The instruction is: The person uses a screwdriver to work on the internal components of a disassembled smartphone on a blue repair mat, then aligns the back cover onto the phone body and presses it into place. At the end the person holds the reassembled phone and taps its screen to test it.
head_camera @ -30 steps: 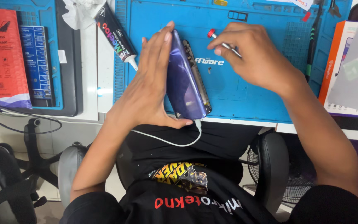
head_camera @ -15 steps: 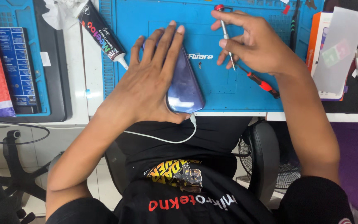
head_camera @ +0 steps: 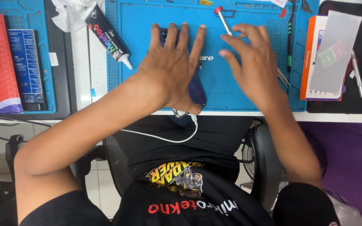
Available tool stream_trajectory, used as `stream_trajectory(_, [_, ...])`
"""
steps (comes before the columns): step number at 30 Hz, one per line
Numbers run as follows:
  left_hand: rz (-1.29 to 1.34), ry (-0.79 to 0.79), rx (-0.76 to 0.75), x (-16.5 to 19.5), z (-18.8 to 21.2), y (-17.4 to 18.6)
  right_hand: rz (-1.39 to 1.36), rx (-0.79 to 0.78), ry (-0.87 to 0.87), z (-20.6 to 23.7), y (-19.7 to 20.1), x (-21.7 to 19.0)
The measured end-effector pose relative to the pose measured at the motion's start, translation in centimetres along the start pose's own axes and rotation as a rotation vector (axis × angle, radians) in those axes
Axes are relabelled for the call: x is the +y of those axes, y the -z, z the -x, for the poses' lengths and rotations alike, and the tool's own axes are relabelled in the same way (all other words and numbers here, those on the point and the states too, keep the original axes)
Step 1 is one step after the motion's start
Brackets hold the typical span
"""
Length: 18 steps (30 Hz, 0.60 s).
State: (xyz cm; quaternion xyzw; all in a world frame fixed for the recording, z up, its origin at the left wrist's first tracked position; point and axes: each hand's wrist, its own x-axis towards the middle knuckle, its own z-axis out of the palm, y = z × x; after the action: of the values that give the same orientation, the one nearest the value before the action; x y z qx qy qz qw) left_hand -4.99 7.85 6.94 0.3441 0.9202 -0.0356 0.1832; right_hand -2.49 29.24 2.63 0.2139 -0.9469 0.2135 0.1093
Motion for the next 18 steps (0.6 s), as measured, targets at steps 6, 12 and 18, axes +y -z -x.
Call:
stream_trajectory(6, [-0.01,0.005,-0.032,0.4,-1.1,1.5,-0.461,-0.026,-0.154,5.1,1.1,-6.2])
stream_trajectory(12, [-0.033,0.014,-0.139,1.4,-2.5,2.2,-0.39,0.208,-0.138,6.8,-1.5,-8.7])
stream_trajectory(18, [0.191,-0.184,0.247,-1.2,-2.2,0.1,-0.261,0.404,-0.136,7.4,-3.4,-8.8])
